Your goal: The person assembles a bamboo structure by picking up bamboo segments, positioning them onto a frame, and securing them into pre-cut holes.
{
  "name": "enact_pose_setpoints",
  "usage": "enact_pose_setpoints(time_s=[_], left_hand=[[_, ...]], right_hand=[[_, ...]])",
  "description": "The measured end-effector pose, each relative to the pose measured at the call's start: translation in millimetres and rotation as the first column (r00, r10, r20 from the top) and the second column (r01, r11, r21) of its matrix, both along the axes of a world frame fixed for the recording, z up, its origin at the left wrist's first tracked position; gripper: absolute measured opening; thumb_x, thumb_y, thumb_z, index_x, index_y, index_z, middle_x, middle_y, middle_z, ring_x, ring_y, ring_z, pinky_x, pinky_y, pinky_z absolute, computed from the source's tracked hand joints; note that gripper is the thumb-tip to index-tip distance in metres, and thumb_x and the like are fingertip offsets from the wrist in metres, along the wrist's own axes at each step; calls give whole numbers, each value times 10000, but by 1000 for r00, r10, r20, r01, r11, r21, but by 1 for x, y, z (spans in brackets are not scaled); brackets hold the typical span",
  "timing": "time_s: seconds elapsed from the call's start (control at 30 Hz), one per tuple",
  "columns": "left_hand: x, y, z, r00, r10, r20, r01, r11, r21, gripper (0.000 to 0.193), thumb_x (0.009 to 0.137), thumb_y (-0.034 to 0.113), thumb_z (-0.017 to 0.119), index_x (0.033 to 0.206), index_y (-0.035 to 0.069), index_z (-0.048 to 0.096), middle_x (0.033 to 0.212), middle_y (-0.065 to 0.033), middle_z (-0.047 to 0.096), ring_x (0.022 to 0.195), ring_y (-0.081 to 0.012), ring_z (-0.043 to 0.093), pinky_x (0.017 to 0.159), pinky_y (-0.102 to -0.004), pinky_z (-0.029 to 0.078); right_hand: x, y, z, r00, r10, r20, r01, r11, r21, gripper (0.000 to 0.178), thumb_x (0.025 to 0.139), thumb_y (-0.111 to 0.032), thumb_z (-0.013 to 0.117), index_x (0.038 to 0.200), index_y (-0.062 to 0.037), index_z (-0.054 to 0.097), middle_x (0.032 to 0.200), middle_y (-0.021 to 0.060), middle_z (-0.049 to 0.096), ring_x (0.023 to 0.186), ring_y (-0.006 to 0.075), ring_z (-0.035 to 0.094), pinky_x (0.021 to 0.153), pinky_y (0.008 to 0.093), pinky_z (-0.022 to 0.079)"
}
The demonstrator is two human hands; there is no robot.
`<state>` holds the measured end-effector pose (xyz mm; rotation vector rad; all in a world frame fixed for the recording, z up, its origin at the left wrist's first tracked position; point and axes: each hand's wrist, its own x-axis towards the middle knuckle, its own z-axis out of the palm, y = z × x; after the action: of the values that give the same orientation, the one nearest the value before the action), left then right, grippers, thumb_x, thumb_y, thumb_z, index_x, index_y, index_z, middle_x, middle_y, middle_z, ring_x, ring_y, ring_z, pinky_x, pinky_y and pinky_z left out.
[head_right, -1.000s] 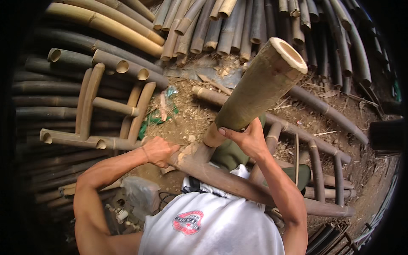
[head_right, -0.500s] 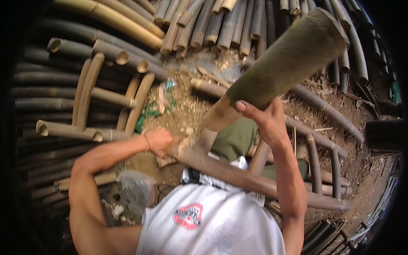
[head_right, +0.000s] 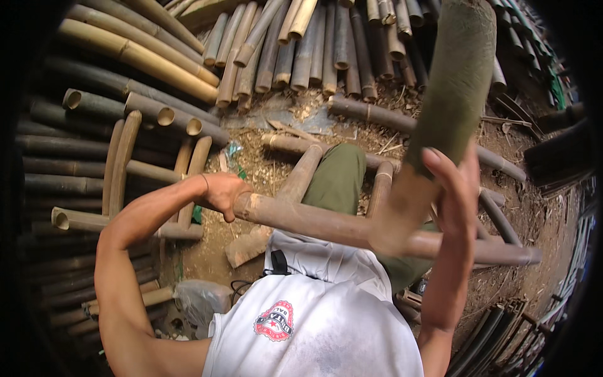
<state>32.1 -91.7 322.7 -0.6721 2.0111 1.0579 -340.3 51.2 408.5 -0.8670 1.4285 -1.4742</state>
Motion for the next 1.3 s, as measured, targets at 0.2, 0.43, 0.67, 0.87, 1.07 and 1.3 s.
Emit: enact_pose_setpoints(time_s=[0.2, 0.43, 0.67, 0.87, 1.07, 1.3], left_hand=[[-43, -70, 22, 992, 111, 56, -119, 981, 156, 508, 553, 120, 902, 994, 0, 679, 904, -63, 715, 833, -157, 650, 748, -303, 526], [-68, -138, 18, 944, 309, 121, -331, 890, 315, 642, 554, 264, 930, 1064, -22, 665, 953, -107, 717, 893, -203, 671, 826, -326, 525], [-15, -146, 38, 961, 58, -269, -220, 749, -625, 933, 569, 495, 902, 1273, -19, 572, 1138, -196, 658, 1098, -272, 629, 947, -357, 489], [17, -157, -53, -181, 753, -632, -573, 442, 690, 623, 845, 404, 761, 1318, 57, 549, 1244, -102, 548, 1074, -219, 593, 920, -348, 531], [-54, -202, -104, -532, 411, -740, -723, 234, 650, 464, 843, 422, 766, 1069, 26, 675, 956, -35, 658, 893, -130, 603, 799, -264, 479], [-60, -212, -109, -532, 308, -789, -796, 138, 590, 527, 818, 489, 765, 938, -21, 707, 832, -64, 694, 792, -151, 632, 744, -303, 494]], right_hand=[[-9, 90, 26, 981, -67, -185, 72, 997, 20, 1089, 728, -322, 814, 1561, -32, 175, 1393, 183, 468, 1254, 271, 507, 1044, 358, 420], [-2, 62, -23, 861, -52, -507, 115, 989, 94, 987, 789, -273, 742, 1560, -31, 176, 1384, 230, 512, 1218, 284, 562, 1038, 357, 433], [-30, -4, -4, 650, 134, -748, 188, 925, 329, 1044, 734, -384, 722, 1559, -49, 176, 1318, 289, 570, 1205, 365, 592, 1042, 386, 444], [-16, -87, 16, 497, 390, -775, 100, 862, 497, 1080, 679, -389, 767, 1540, -38, 216, 1278, 286, 591, 1157, 356, 615, 1020, 391, 457], [46, -174, 18, 328, 574, -750, 56, 781, 622, 1047, 685, -367, 760, 1545, -78, 237, 1214, 301, 609, 1108, 348, 636, 981, 361, 479], [84, -237, 32, -377, 478, -793, 67, 868, 492, 1032, 696, -308, 805, 1542, -219, 220, 1158, 247, 601, 1009, 434, 654, 834, 487, 566]])
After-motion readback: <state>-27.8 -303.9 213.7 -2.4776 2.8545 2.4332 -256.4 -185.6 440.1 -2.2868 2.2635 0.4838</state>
